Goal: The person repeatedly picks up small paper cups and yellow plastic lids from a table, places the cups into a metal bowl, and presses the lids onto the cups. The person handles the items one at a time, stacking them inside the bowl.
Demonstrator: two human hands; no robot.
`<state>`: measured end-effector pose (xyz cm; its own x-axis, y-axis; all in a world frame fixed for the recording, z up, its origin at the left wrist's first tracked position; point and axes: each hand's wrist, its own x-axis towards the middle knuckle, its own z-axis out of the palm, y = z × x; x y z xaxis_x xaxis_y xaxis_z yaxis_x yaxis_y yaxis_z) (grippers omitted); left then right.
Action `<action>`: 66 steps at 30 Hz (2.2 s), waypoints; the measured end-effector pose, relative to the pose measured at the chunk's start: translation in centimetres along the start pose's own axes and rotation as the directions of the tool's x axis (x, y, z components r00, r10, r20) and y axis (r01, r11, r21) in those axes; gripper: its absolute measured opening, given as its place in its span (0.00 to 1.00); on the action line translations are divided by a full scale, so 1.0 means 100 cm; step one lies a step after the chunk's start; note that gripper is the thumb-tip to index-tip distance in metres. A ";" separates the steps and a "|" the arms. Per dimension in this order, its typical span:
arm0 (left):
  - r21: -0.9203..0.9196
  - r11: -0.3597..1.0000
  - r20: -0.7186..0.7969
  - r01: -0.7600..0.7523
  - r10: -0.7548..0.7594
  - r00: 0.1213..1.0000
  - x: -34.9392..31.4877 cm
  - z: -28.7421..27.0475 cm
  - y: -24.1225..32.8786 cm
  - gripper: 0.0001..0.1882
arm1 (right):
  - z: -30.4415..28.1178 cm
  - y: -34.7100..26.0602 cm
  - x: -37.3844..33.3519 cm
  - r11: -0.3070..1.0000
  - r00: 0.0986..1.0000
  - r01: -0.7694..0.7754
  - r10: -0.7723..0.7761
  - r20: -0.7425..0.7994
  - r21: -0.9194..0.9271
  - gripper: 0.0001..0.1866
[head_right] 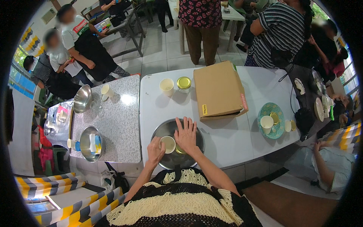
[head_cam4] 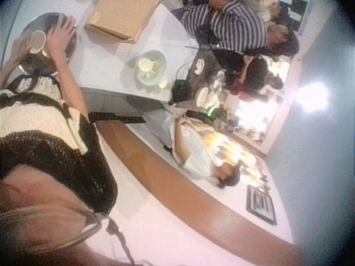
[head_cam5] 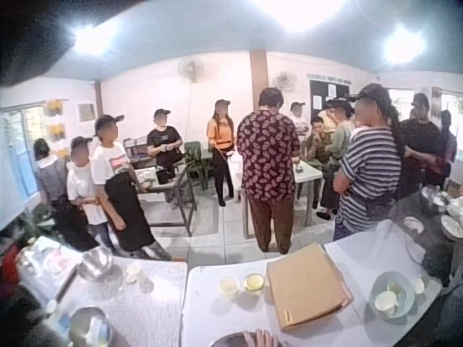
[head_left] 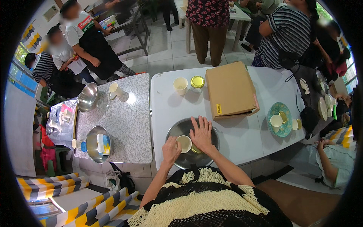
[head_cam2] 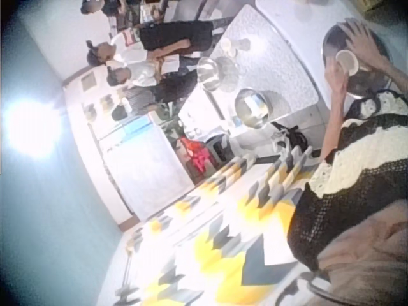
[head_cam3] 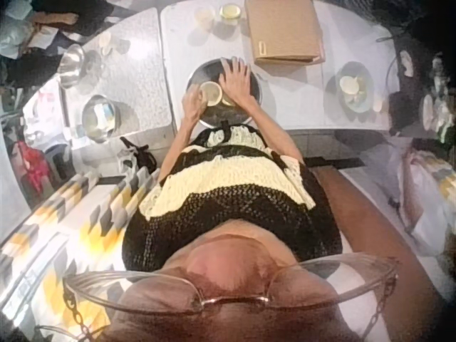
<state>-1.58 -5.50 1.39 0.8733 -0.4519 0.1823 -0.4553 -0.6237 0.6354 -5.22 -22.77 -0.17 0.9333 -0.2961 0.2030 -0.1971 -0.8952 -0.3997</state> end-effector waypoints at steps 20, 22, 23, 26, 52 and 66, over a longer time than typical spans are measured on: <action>0.037 0.999 -0.004 0.032 -0.032 0.999 0.009 0.007 -0.004 0.10 | 0.001 0.000 0.002 1.000 0.997 -0.022 0.023 -0.073 0.003 0.31; 0.051 0.998 0.025 0.036 -0.037 0.999 0.008 0.007 -0.005 0.10 | 0.000 0.001 -0.002 0.999 0.997 -0.035 0.035 -0.070 0.006 0.31; 0.053 0.998 0.033 0.033 -0.035 0.999 0.005 0.007 -0.006 0.10 | -0.001 0.002 -0.004 0.999 0.997 -0.041 0.041 -0.068 0.009 0.31; 0.001 0.999 0.006 0.041 -0.041 0.999 0.001 0.007 0.000 0.13 | -0.001 0.003 -0.008 0.999 0.997 -0.033 0.034 -0.069 0.017 0.31; 0.087 0.996 0.055 0.029 -0.034 0.998 0.008 0.008 -0.005 0.11 | -0.006 -0.001 0.011 0.969 0.973 -0.212 0.196 0.120 0.130 0.30; 0.104 0.993 0.124 0.050 -0.063 0.990 0.005 0.007 0.002 0.09 | 0.008 0.000 0.004 0.991 0.991 -0.121 0.125 -0.051 0.062 0.30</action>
<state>-1.40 -6.30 1.11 0.8718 -0.4875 0.0474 -0.4268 -0.7085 0.5620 -4.63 -22.63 -0.79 0.8850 -0.4218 0.1969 -0.2898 -0.8303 -0.4761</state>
